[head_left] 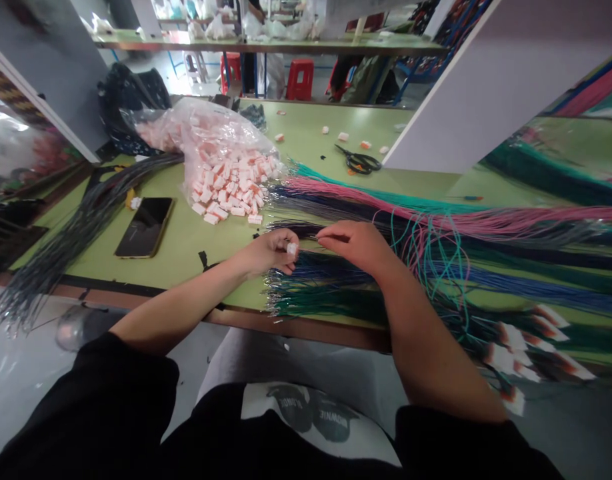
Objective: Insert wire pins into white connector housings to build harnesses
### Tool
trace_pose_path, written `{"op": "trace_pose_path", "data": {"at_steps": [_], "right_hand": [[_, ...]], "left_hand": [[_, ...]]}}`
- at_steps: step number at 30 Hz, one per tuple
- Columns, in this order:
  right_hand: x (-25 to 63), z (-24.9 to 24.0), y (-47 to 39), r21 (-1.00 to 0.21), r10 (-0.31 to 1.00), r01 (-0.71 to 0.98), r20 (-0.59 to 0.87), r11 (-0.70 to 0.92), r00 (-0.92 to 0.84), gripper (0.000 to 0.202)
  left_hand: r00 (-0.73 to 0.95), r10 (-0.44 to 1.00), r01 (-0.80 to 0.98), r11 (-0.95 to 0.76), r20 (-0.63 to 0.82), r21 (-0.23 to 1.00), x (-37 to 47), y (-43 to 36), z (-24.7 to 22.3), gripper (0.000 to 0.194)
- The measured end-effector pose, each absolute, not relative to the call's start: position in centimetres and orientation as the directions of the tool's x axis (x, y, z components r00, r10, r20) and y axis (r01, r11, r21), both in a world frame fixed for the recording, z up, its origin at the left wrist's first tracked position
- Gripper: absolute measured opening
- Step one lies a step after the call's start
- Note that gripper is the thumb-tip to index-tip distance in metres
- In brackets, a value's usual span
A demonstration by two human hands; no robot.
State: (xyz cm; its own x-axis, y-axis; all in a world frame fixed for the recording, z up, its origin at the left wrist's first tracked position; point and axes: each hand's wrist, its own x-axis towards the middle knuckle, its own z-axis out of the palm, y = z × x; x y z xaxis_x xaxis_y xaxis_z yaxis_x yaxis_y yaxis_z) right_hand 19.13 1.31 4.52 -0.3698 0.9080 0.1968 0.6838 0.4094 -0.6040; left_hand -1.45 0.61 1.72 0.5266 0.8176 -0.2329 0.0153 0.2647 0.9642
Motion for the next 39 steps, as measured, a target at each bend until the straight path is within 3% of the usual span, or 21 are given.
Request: {"op": "trace_pose_path", "data": {"at_steps": [16,28,35,39], "right_hand": [[17.3,3.9,0.5,-0.443,0.827,0.699,0.263,0.561,-0.497,0.014],[16.9,4.1,0.0,-0.316,0.881,0.824,0.216,0.471,-0.42,0.018],[16.5,3.7,0.0,-0.327,0.872,0.809,0.215,0.488,-0.439,0.017],[16.5,3.2,0.2,-0.426,0.862,0.75,0.247,0.506,-0.442,0.016]], "left_hand": [[0.519,0.825,0.033,0.244,-0.225,0.969,-1.5,0.7,1.8,0.019],[0.467,0.866,0.086,0.159,-0.181,0.983,-1.2,0.4,2.0,0.015],[0.46,0.876,0.101,0.111,-0.146,0.989,-1.0,0.1,2.1,0.016],[0.451,0.883,0.097,0.092,-0.127,0.991,-1.1,0.1,2.1,0.015]]}}
